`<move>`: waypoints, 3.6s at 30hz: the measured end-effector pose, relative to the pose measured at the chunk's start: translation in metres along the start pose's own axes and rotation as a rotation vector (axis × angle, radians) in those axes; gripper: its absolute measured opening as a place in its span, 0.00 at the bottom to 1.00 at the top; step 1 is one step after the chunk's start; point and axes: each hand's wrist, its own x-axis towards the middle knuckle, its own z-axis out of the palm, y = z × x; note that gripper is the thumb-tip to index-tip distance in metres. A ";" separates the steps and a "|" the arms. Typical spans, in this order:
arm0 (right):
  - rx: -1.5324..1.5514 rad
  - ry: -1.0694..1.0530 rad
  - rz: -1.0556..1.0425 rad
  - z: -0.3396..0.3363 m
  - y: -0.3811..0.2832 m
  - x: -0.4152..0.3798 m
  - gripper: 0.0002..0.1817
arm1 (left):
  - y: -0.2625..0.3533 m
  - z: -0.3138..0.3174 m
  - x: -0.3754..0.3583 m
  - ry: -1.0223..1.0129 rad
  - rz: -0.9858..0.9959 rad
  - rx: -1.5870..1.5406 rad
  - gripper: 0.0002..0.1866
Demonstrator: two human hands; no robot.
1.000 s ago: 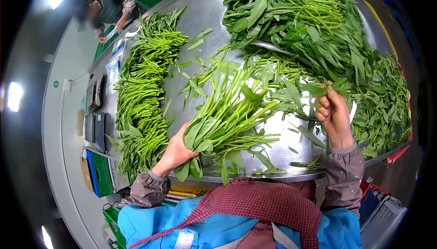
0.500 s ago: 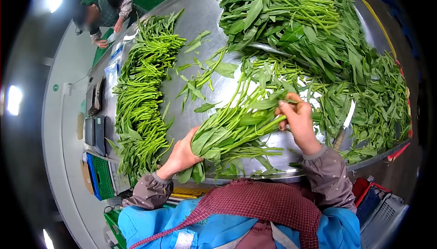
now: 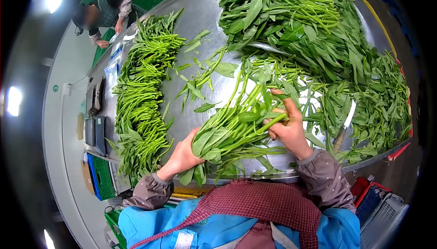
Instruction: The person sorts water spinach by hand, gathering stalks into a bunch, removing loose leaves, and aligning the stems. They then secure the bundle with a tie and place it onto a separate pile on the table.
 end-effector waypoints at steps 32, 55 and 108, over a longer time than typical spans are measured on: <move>-0.132 0.723 0.003 -0.057 -0.037 0.033 0.08 | -0.027 -0.001 -0.001 -0.156 -0.087 -0.579 0.40; -0.235 -0.315 0.375 -0.001 0.025 0.003 0.48 | 0.000 -0.005 0.001 -0.080 -0.193 -0.859 0.36; 0.346 0.025 -0.065 -0.054 -0.062 0.042 0.09 | -0.103 0.055 -0.015 -0.393 -0.542 -1.300 0.35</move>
